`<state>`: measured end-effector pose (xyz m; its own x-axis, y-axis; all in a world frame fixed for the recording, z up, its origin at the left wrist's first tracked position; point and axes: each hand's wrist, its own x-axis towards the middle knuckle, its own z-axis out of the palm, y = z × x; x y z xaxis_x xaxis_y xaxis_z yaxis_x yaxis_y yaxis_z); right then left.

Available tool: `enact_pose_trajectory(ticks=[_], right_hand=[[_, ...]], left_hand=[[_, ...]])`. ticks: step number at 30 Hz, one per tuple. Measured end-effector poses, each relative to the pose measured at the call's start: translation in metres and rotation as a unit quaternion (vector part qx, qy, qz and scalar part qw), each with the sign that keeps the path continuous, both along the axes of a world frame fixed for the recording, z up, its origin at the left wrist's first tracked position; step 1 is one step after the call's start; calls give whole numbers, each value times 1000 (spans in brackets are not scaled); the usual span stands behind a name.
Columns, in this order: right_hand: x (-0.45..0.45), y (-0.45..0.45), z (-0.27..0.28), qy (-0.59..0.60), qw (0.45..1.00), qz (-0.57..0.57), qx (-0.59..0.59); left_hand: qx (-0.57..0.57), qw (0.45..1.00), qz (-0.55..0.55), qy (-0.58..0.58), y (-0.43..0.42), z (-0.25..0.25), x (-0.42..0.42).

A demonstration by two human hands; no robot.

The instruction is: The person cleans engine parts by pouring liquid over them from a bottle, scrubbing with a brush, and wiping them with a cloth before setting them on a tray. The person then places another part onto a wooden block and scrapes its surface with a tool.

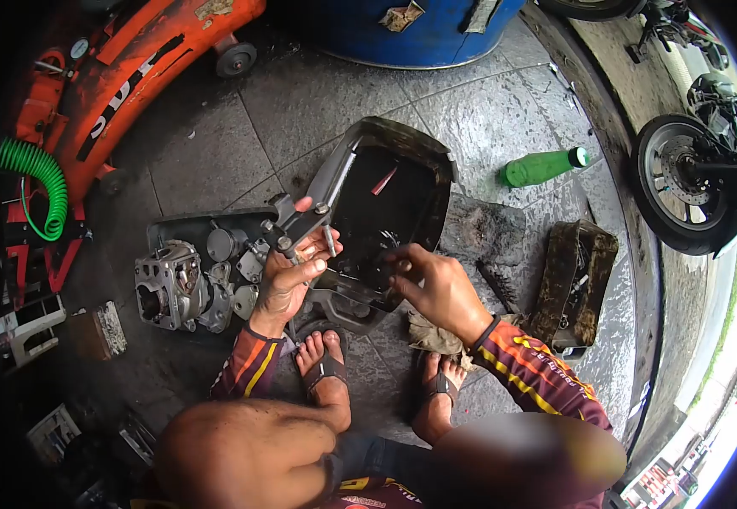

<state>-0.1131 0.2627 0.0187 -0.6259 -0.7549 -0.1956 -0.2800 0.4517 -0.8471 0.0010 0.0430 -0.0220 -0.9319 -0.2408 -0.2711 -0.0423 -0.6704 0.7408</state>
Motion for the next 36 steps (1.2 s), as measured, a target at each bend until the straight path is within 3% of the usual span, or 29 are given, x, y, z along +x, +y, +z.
enact_pose_trajectory(ticks=[2, 4, 5, 8, 10, 11, 14, 17, 22, 24, 26, 27, 28, 30, 32, 36], right_hand=[[-1, -16, -1, -15, 1000, -16, 5], [5, -24, -28, 209, 976, -14, 61], [5, -25, -41, 240, 969, -27, 45], [-20, -13, -36, 201, 974, -104, -7], [-31, -13, -14, 40, 963, -254, -85], [-37, -15, -2, 58, 947, -283, -144], [-43, -27, 37, -42, 922, -306, -235], [-45, -36, 25, 2, 937, -285, -200], [-63, -37, 8, 73, 936, -314, -145], [-53, -41, 11, 66, 928, -315, -188], [-46, -41, 11, 6, 949, -272, -159], [-52, -42, 3, 56, 953, -280, -102], [-60, -40, -1, 66, 942, -294, -147], [-63, -37, 9, 69, 941, -304, -130], [-50, -42, 10, 1, 949, -268, -165], [-70, -31, -13, 156, 943, -277, -95]], left_hand=[[22, 999, -36, 27, 0, -11, 0], [0, 999, -35, 20, -2, -19, -2], [-86, 995, -40, -17, -4, -21, 0], [-309, 940, -89, -116, -11, 0, -5], [-347, 927, -103, -99, -9, 0, -14], [-349, 926, -108, -93, -4, -3, -20], [-349, 936, -37, -37, 10, -20, -40], [-259, 961, -68, -66, 17, -25, -52], [-249, 958, -104, -97, 14, -24, -52], [-208, 970, -70, -101, 15, -32, -47], [-209, 970, -83, -98, 11, -37, -45], [-221, 966, -94, -100, 10, -34, -47], [-232, 962, -105, -103, 10, -32, -47], [-224, 968, -76, -88, 10, -44, -49], [-259, 952, -108, -122, 9, -49, -41], [-195, 973, -65, -106, 20, -28, -46]])
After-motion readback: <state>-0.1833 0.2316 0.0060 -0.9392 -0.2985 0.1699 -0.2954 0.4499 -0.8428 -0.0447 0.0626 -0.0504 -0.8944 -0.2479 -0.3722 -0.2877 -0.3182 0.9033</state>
